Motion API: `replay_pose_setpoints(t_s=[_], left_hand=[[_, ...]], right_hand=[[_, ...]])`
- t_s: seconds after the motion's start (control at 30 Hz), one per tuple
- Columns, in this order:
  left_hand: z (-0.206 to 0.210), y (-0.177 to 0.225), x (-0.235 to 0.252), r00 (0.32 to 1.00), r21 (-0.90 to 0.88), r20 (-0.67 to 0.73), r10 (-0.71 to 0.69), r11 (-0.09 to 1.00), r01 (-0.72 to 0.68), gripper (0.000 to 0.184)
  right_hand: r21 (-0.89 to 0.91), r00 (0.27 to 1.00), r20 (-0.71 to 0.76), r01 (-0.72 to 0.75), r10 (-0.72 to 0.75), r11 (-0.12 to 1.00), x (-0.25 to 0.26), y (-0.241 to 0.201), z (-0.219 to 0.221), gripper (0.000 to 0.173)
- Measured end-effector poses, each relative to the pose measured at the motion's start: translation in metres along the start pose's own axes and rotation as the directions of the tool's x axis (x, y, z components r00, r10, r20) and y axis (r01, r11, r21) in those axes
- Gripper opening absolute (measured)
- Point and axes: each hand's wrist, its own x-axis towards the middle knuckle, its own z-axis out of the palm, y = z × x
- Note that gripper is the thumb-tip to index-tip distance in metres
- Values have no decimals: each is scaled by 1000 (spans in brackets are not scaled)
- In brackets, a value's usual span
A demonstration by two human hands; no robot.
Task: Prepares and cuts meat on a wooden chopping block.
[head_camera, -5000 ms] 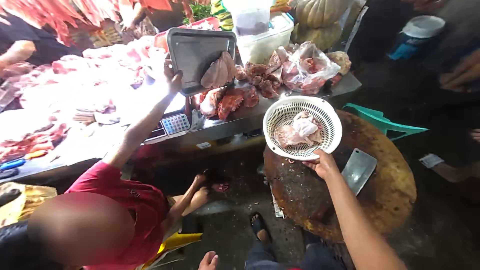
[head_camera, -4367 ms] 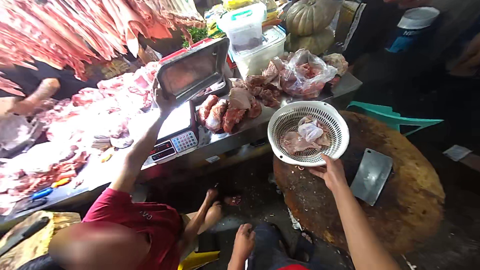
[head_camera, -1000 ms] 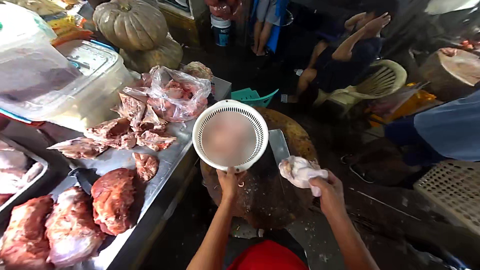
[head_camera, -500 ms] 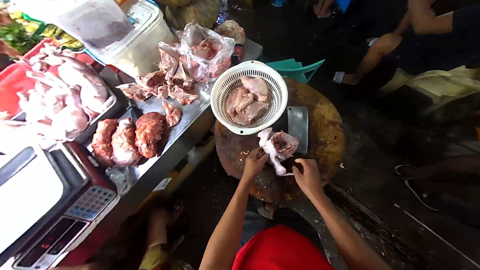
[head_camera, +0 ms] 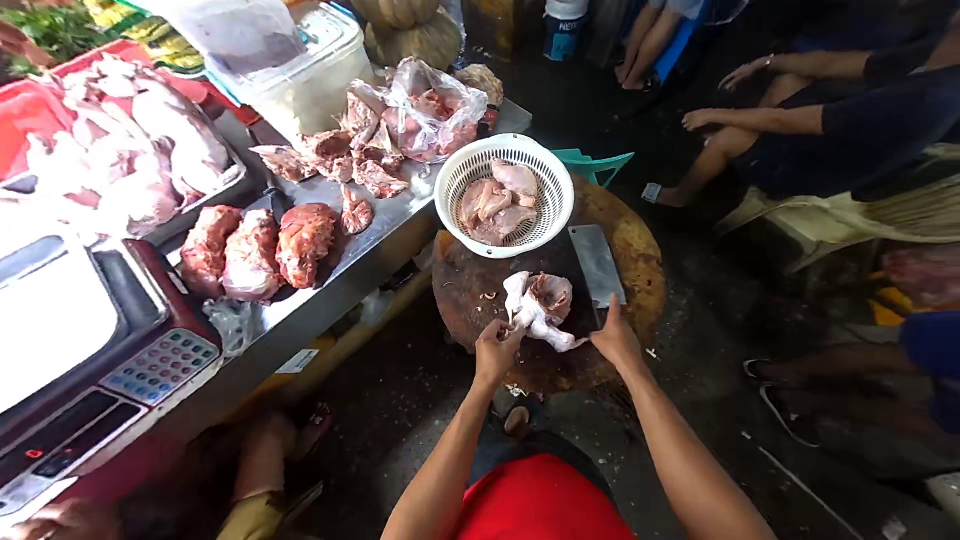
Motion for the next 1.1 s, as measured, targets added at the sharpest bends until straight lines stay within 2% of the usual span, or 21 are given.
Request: replay_pose_setpoints(t_s=[0.07,0.17,0.23,0.3,0.37,0.47,0.53,0.6,0.63,0.7,0.77,0.8,0.83,0.87,0.9,0.93,0.97,1.0,1.03,1.07,1.1], left_hand=[[-11,-11,-13,1000,-46,-4,-31,998,31,23],[-30,-31,-25,995,-86,-23,-93,992,91,24],[-40,-43,-24,994,-64,-52,-93,994,90,25],[-43,-53,-24,995,-7,-78,-65,998,64,27],[-44,-61,-23,993,54,-104,-46,997,52,26],[-46,-60,-18,986,37,-124,-113,992,118,24],[-44,-61,-19,981,-6,-132,-144,989,145,23],[-43,-62,-19,979,-33,-141,-147,989,144,22],[-43,-62,-18,979,-37,-144,-148,989,144,22],[-42,-63,-18,978,-34,-136,-156,988,153,22],[-43,-62,-17,978,-36,-125,-167,986,164,23],[-44,-62,-16,978,-43,-119,-173,985,168,23],[-44,-62,-16,977,-56,-114,-178,983,172,22],[-44,-63,-16,977,-71,-112,-179,983,172,22],[-44,-65,-16,977,-82,-114,-179,982,170,22],[-44,-66,-16,977,-93,-116,-176,982,166,22],[-44,-66,-16,978,-104,-116,-175,981,163,22],[-43,-66,-16,977,-113,-115,-177,980,164,21],[-43,-65,-17,976,-124,-111,-188,977,174,21],[-43,-66,-17,974,-142,-105,-201,972,185,21],[-44,-68,-19,973,-170,-94,-209,967,191,21]], right_hand=[[26,997,-74,-12,14,1000,-9,19,-16,97],[245,993,-111,74,-48,967,-50,41,-32,81],[441,985,-110,167,-131,882,-92,47,-27,74],[568,982,-96,188,-163,801,-130,37,-17,54],[587,975,-99,217,-197,780,-153,16,-2,32],[471,935,-145,353,-324,808,-155,-13,25,31],[420,891,-179,453,-418,786,-151,-31,30,32],[425,814,-271,580,-513,696,-157,-60,18,31],[436,751,-343,660,-565,612,-165,-76,8,30],[429,563,-521,823,-642,373,-180,-103,-12,22],[403,398,-646,902,-651,152,-192,-124,-28,14],[399,356,-679,913,-642,84,-194,-129,-28,13],[400,346,-682,914,-644,68,-193,-125,-22,14],[396,373,-645,910,-667,126,-187,-113,-7,18],[354,436,-564,895,-701,272,-177,-90,14,26],[240,542,-418,840,-729,487,-166,-61,38,33],[62,700,-162,711,-696,701,-158,-37,52,36],[-132,839,127,543,-529,829,-151,-25,60,40],[-263,892,300,417,-337,870,-144,-22,63,42],[-331,901,370,356,-227,874,-141,-23,62,42],[-354,901,395,330,-180,875,-142,-23,58,42]])
